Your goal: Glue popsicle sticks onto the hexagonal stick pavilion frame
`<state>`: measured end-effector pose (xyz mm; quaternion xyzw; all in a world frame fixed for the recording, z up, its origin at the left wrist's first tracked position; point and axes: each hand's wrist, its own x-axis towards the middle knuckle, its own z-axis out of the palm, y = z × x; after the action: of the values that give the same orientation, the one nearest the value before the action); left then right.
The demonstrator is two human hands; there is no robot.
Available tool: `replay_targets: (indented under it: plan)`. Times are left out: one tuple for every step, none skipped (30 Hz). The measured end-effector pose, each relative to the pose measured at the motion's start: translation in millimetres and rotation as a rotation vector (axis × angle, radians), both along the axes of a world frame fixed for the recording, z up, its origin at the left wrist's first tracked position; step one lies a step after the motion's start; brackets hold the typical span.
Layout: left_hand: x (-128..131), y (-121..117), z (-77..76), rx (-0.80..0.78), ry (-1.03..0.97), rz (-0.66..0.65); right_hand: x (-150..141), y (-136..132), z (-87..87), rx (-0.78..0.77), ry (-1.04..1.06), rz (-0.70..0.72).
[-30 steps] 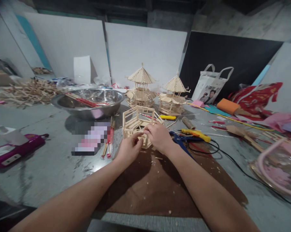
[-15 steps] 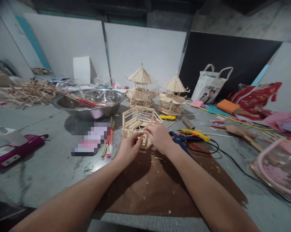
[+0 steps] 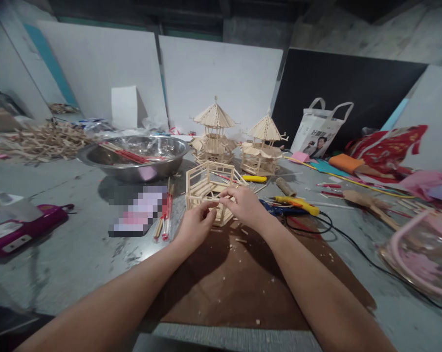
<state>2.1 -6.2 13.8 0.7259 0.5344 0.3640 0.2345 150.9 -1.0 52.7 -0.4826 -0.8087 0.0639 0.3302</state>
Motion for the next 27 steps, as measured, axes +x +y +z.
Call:
replay_targets:
  plan:
    - [0.0, 0.0, 0.2, 0.0, -0.001, -0.001, -0.9, -0.3, -0.2, 0.008, -0.01, 0.003]
    - [0.0, 0.1, 0.4, 0.0, -0.002, -0.003, -1.8, -0.6, -0.5, 0.018, -0.018, 0.004]
    - [0.0, 0.3, 0.6, 0.0, -0.006, -0.007, -2.8, -0.8, -0.8, 0.028, -0.026, 0.003]
    - [0.2, 0.5, 0.7, -0.002, -0.011, -0.011, -3.7, -0.9, -1.2, 0.039, -0.032, 0.0]
    - [0.4, 0.7, 0.7, -0.006, -0.019, -0.016, -4.4, -0.9, -1.7, 0.05, -0.034, -0.006]
    - [0.6, 0.7, 0.6, -0.009, -0.027, -0.022, -5.0, -0.8, -2.3, 0.056, -0.034, -0.01]
    - [0.8, 0.6, 0.5, -0.011, -0.033, -0.028, -5.4, -0.5, -2.9, 0.06, -0.029, -0.014]
    - [0.9, 0.4, 0.3, -0.008, -0.034, -0.03, -5.7, -0.2, -3.6, 0.062, -0.018, -0.02]
    - [0.9, 0.0, 0.1, 0.001, -0.028, -0.029, -5.8, 0.1, -4.2, 0.064, -0.001, -0.028]
    - [0.6, -0.6, -0.1, 0.019, -0.017, -0.026, -5.8, 0.5, -4.7, 0.068, 0.02, -0.04]
    - [0.2, -1.2, -0.2, 0.044, -0.001, -0.022, -5.6, 0.9, -5.1, 0.079, 0.04, -0.053]
    - [-0.5, -1.8, -0.1, 0.073, 0.015, -0.015, -5.3, 1.2, -5.4, 0.095, 0.055, -0.066]
    - [-1.3, -2.3, 0.2, 0.103, 0.027, -0.005, -5.0, 1.4, -5.6, 0.114, 0.062, -0.074]
    - [-2.3, -2.8, 1.0, 0.131, 0.036, 0.006, -4.7, 1.5, -5.6, 0.133, 0.06, -0.072]
    - [-3.4, -3.1, 2.1, 0.157, 0.043, 0.02, -4.3, 1.5, -5.7, 0.149, 0.047, -0.065]
    - [-4.5, -3.2, 3.6, 0.18, 0.051, 0.036, -4.1, 1.5, -5.7, 0.16, 0.024, -0.052]
    - [-5.5, -3.3, 5.2, 0.2, 0.062, 0.051, -3.9, 1.3, -5.9, 0.164, -0.006, -0.038]
    - [-6.4, -3.1, 6.8, 0.219, 0.078, 0.062, -4.0, 1.2, -6.2, 0.167, -0.042, -0.026]
    - [-7.0, -2.9, 8.4, 0.234, 0.104, 0.071, -4.2, 1.1, -6.7, 0.171, -0.079, -0.018]
    - [-7.4, -2.7, 9.6, 0.244, 0.137, 0.077, -4.7, 0.9, -7.3, 0.178, -0.109, -0.015]
    - [-7.5, -2.4, 10.6, 0.249, 0.174, 0.083, -5.4, 0.7, -7.8, 0.189, -0.126, -0.016]
    - [-7.5, -2.1, 11.2, 0.251, 0.211, 0.086, -6.2, 0.3, -8.2, 0.203, -0.127, -0.017]
    - [-7.3, -1.8, 11.5, 0.251, 0.242, 0.089, -7.1, -0.3, -8.3, 0.224, -0.114, -0.018]
    - [-7.2, -1.6, 11.5, 0.251, 0.263, 0.091, -8.0, -1.2, -7.8, 0.248, -0.091, -0.015]
    - [-7.2, -1.6, 11.3, 0.254, 0.273, 0.091, -8.7, -2.4, -6.6, 0.272, -0.066, -0.008]
    - [-7.3, -1.6, 10.9, 0.262, 0.271, 0.085, -9.0, -4.1, -4.7, 0.293, -0.046, 0.004]
    - [-7.5, -1.9, 10.3, 0.278, 0.262, 0.072, -8.8, -6.1, -1.9, 0.3, -0.036, 0.022]
